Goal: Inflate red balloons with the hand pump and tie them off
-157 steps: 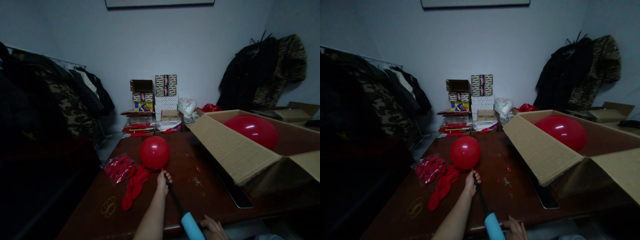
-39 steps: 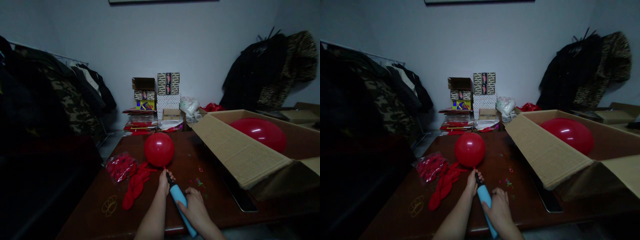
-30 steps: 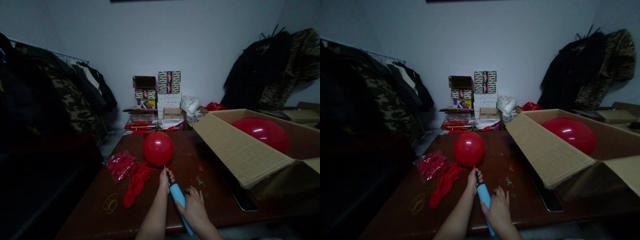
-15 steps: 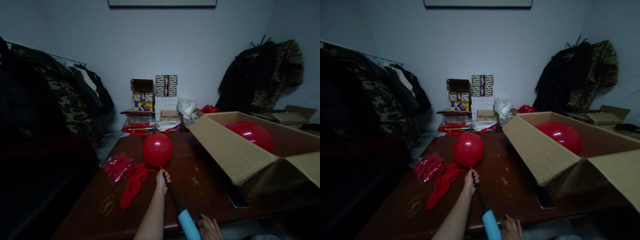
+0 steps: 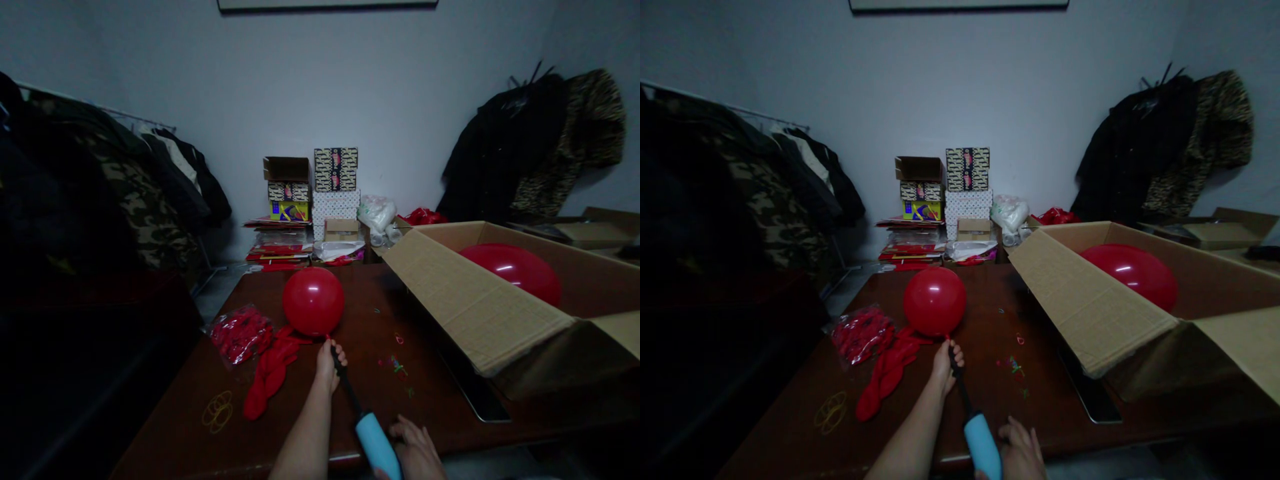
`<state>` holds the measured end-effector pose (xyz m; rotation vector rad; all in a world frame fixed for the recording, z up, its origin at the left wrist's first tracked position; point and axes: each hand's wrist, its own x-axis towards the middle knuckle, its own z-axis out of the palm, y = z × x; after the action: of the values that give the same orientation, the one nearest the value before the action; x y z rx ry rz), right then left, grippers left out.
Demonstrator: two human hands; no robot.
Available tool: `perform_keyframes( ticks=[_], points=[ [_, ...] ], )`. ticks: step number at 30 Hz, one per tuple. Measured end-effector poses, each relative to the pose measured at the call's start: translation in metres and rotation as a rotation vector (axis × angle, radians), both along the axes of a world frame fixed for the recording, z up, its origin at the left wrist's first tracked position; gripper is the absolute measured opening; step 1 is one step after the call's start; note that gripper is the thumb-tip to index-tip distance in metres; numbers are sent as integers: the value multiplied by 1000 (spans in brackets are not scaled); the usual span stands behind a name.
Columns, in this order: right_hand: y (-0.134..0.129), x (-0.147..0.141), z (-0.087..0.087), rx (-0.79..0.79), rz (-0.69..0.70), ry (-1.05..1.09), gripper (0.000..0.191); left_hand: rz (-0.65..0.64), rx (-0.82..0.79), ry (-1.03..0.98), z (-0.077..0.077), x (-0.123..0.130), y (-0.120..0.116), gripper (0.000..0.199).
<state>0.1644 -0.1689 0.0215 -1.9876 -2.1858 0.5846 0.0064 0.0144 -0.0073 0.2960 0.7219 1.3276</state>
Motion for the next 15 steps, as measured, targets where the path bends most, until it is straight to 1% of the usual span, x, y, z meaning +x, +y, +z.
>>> perform_keyframes(
  ticks=[2, 3, 5, 7, 11, 13, 15],
  points=[
    [12, -9, 13, 18, 17, 2, 45, -3, 5, -28, 0, 0, 0, 23],
    [18, -15, 19, 40, 3, 7, 47, -4, 7, -38, 0, 0, 1, 23],
    [33, -26, 27, 93, -32, 23, 48, 0, 6, -49, 1, -1, 1, 22],
    [48, -37, 32, 140, -67, 37, 47, 12, 6, -54, 2, -1, 2, 21],
    [67, -47, 28, 173, -100, 45, 45, 19, -1, -61, 2, -2, 2, 22],
    [68, -48, 24, 175, -108, 53, 45, 12, -4, -58, 2, -1, 2, 21],
    [66, -47, 21, 175, -120, 61, 47, 32, -4, -57, 2, 0, 2, 20]
  ],
)
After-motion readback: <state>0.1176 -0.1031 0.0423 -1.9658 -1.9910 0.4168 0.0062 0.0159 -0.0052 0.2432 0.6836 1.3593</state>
